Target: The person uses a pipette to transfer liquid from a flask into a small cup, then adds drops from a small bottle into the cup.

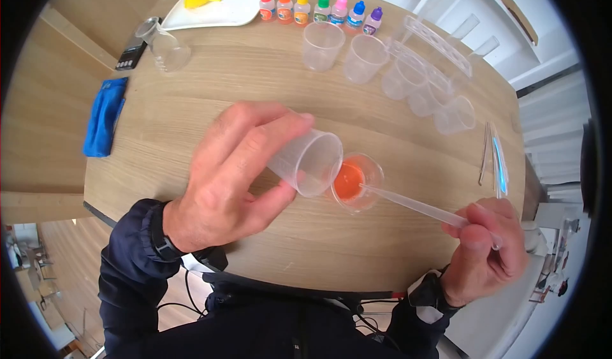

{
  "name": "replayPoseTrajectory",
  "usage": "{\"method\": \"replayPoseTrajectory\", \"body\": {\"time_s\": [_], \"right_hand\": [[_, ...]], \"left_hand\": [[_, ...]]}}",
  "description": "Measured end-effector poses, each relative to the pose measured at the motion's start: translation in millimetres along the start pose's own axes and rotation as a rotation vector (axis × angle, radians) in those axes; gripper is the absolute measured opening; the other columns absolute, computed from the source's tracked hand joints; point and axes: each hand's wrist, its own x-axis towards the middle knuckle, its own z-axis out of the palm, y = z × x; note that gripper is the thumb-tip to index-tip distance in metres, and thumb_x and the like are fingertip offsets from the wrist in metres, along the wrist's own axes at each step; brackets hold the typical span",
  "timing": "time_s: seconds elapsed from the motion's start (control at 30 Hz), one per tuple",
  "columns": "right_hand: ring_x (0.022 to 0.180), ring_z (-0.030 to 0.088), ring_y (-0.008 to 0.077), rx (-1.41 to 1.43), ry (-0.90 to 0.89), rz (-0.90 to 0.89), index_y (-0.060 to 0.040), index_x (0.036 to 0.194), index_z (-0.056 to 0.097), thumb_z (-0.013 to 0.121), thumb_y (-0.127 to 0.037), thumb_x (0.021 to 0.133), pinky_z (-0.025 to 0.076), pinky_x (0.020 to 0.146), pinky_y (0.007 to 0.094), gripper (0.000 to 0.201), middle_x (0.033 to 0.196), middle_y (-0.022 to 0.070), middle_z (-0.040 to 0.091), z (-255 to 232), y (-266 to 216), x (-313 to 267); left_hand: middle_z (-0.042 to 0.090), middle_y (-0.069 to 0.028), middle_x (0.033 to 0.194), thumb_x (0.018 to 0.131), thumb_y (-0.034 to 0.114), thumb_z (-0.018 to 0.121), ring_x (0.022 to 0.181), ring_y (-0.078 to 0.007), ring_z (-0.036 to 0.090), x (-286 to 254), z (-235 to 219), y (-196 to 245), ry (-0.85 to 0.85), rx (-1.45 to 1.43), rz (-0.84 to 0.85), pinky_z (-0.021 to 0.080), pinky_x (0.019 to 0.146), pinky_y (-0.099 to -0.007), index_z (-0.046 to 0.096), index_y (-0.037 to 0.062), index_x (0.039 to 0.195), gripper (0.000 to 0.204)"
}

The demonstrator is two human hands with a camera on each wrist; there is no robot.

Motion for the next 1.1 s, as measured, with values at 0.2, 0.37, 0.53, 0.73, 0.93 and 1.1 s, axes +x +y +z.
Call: {"method": "replayPoseTrajectory", "body": {"time_s": [0.2,0.37,0.53,0.73,0.93,1.1], "right_hand": [[0.069,0.065,0.0208,0.338,0.125,0.028,-0.0015,0.128,0.073,0.087,-0.048,0.095,0.046,0.057,0.0297,0.059,0.089,0.0132,0.075,11,3,-7],[0.071,0.066,0.0190,0.241,-0.141,-0.116,0.0008,0.124,0.076,0.097,-0.036,0.085,0.044,0.055,0.0293,0.057,0.091,0.0129,0.076,32,-6,-4],[0.064,0.066,0.0217,0.158,-0.172,-0.143,-0.0004,0.112,0.080,0.101,-0.026,0.079,0.045,0.053,0.0290,0.047,0.085,0.0114,0.075,45,-15,-1],[0.061,0.066,0.0215,0.162,-0.159,-0.253,-0.0008,0.108,0.080,0.100,-0.026,0.080,0.046,0.050,0.0293,0.042,0.082,0.0103,0.074,47,-8,-1],[0.068,0.068,0.0194,0.287,-0.045,-0.108,-0.0008,0.114,0.078,0.096,-0.034,0.087,0.048,0.056,0.0294,0.046,0.082,0.0086,0.074,36,-6,0],[0.072,0.065,0.0200,0.224,0.124,0.032,-0.0026,0.118,0.075,0.090,-0.044,0.095,0.045,0.061,0.0290,0.050,0.081,0.0088,0.073,11,-5,2]], "left_hand": [[0.071,-0.0222,0.122,0.080,0.001,0.090,0.108,-0.0348,0.072,-1,0,1,0.042,-0.046,0.033,0.060,0.088,-0.0418,0.071,-0.0055,0.132,0.055],[0.071,-0.0207,0.122,0.077,0.003,0.090,0.107,-0.0345,0.072,-2,-2,8,0.004,-0.056,0.058,0.059,0.087,-0.0416,0.074,-0.0042,0.129,0.055],[0.072,-0.0191,0.121,0.074,0.002,0.090,0.107,-0.0341,0.072,-4,3,7,0.028,-0.089,0.105,0.058,0.085,-0.0410,0.074,-0.0034,0.127,0.056],[0.072,-0.0195,0.121,0.075,0.001,0.090,0.107,-0.0343,0.072,-4,2,7,0.020,-0.083,0.103,0.058,0.085,-0.0410,0.074,-0.0036,0.127,0.055],[0.071,-0.0216,0.123,0.078,0.000,0.091,0.108,-0.0344,0.071,-3,0,6,0.007,-0.075,0.077,0.059,0.089,-0.0414,0.071,-0.0050,0.130,0.056],[0.070,-0.0223,0.125,0.077,-0.002,0.092,0.110,-0.0348,0.071,-4,2,1,0.022,-0.040,-0.010,0.059,0.092,-0.0413,0.068,-0.0051,0.135,0.062]]}}
